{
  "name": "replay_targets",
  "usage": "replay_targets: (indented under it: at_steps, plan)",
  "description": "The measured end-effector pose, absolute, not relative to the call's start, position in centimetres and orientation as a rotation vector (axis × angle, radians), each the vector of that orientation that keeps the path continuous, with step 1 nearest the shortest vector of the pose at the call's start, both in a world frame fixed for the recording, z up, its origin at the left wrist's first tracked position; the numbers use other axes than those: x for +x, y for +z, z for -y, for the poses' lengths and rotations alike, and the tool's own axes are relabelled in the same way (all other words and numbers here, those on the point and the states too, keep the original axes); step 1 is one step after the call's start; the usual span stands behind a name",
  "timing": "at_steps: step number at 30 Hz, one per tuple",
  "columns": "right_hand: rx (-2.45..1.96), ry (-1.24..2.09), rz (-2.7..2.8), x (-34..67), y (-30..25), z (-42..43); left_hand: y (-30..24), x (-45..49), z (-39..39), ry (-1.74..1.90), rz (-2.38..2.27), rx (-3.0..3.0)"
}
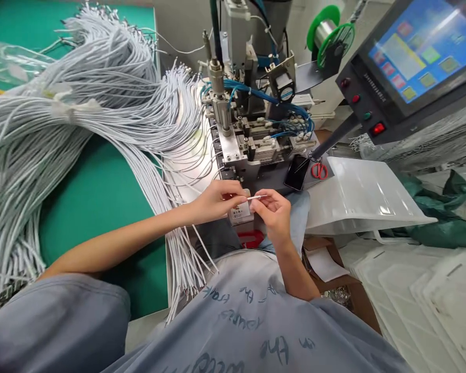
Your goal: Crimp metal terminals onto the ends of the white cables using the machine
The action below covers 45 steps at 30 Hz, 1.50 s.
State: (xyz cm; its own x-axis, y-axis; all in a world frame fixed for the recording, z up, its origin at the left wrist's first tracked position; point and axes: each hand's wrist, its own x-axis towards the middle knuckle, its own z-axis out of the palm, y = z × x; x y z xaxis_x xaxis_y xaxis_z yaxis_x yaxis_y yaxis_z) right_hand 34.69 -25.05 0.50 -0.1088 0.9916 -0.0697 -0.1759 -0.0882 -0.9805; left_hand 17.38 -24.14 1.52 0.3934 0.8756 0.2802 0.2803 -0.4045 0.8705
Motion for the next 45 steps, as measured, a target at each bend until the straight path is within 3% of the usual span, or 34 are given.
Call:
replay_targets:
  at_steps: [6, 14, 20, 27, 34, 39, 45]
  plan:
    - [-0.914, 1.496, 1.006, 33.8, 0.6, 25.0, 2.2, 17.2, 24.4, 1.107, -1.018, 1.990]
    - [-1.073, 1.091, 1.354, 33.7, 0.3, 24.7, 1.6, 17.2, 24.4, 1.058, -0.920, 2.136]
    - [-1.161, 1.127, 1.681, 35.1, 1.4, 23.6, 2.2, 16.5, 24.3, 0.775, -1.057, 2.458]
    - [-1.111, 1.098, 1.405, 33.1, -0.5, 24.3, 2.0, 16.8, 24.4, 0.946, -1.104, 2.294]
    - [-1.195, 0.537, 1.740, 32.6, -0.3, 24.8, 1.3, 16.5, 24.3, 0.636, -1.212, 2.802]
    - [-1.216, 0.825, 1.850, 33.7, 0.2, 23.1, 1.1, 16.3, 24.1, 0.499, -1.208, 2.913]
    - [-1.107, 0.940, 1.597, 32.8, -0.7, 22.8, 1.0, 16.9, 24.1, 0.876, -1.276, 2.146]
